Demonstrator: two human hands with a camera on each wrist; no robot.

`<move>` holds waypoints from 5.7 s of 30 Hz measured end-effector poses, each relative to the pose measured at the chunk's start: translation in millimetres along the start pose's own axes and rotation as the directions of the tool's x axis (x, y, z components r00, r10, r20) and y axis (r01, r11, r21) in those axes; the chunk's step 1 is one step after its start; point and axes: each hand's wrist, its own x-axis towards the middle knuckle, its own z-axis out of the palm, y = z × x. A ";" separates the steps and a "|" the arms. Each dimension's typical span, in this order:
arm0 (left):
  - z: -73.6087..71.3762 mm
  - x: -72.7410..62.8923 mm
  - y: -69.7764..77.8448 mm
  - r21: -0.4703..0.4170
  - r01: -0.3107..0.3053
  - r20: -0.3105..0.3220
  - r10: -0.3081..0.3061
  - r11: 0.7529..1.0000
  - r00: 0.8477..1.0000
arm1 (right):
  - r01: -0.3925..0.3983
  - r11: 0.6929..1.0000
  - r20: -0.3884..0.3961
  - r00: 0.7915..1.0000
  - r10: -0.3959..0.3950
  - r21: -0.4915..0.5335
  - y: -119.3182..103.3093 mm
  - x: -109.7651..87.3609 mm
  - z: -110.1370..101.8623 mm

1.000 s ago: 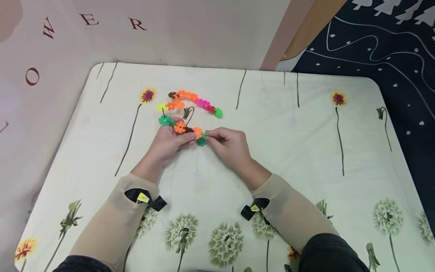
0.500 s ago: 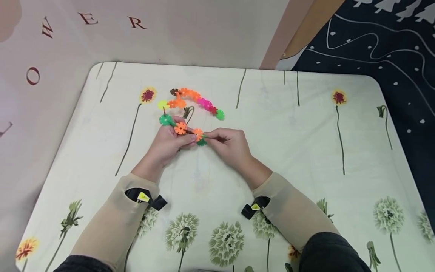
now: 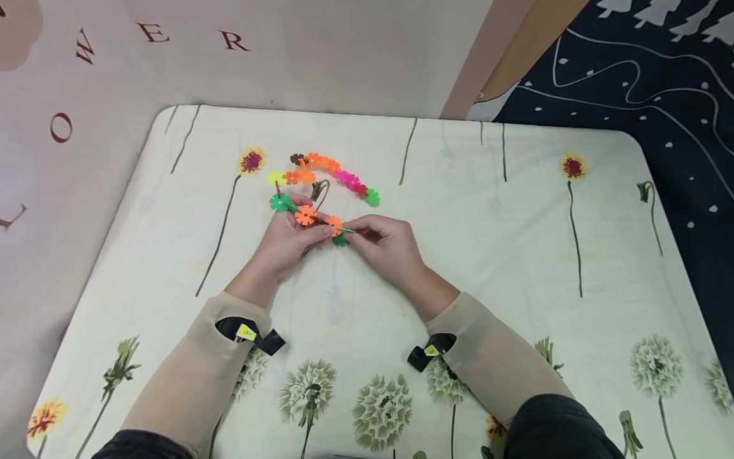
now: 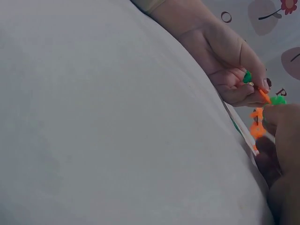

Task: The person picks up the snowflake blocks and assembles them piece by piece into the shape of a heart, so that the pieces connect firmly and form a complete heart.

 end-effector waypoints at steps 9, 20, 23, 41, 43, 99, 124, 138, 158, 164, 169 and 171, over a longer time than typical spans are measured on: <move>0.8 0.3 1.9 -0.019 0.036 -0.051 -0.037 0.999 0.998 | 0.019 0.901 0.271 0.956 0.111 -0.433 -2.3 4.0 -3.0; 0.5 -0.1 2.0 -0.049 0.022 -0.049 -0.025 0.999 0.998 | 0.071 0.839 0.306 0.945 0.117 -0.540 -4.4 2.9 -0.9; 1.1 0.1 2.3 -0.045 0.015 -0.052 -0.017 0.999 0.999 | 0.058 0.844 0.290 0.950 0.118 -0.533 -4.3 3.1 -0.7; 3.2 0.7 3.4 -0.110 0.021 -0.090 -0.031 0.994 0.995 | -0.195 0.966 -0.131 0.967 0.218 0.172 -4.5 2.5 -0.5; 2.9 1.0 3.4 -0.108 0.022 -0.093 -0.032 0.994 0.995 | -0.187 0.957 -0.137 0.966 0.220 0.224 -4.2 2.5 -1.2; 0.5 2.1 0.2 -0.004 -0.011 -0.048 0.011 1.000 0.999 | -0.342 0.915 0.008 0.937 0.349 0.214 -8.5 4.5 -7.3; 3.7 -2.2 5.3 0.123 0.103 0.045 -0.110 0.987 0.993 | -0.128 0.989 0.086 0.989 0.121 0.078 -1.2 3.2 -0.7; 3.4 -2.1 5.6 0.203 0.080 0.022 -0.086 0.976 0.996 | -0.016 0.972 -0.087 0.996 -0.005 -0.236 3.6 6.5 -6.5; 2.0 -1.3 -0.4 0.209 -0.036 0.128 0.009 0.977 0.992 | -0.113 0.975 -0.220 0.973 0.069 -0.193 0.5 7.1 -7.2; 1.2 -0.4 -2.2 0.233 -0.072 0.177 0.030 0.970 0.984 | -0.199 0.951 -0.203 0.947 0.249 0.238 -2.7 7.0 -8.1; 0.9 0.1 -3.0 0.260 -0.104 0.197 0.053 0.960 0.979 | -0.328 0.817 -0.089 0.905 0.415 0.474 -3.9 9.8 -11.6; 1.1 0.1 -2.6 0.257 -0.114 0.205 0.061 0.960 0.977 | -0.355 0.761 -0.042 0.894 0.447 0.543 -3.8 11.4 -13.2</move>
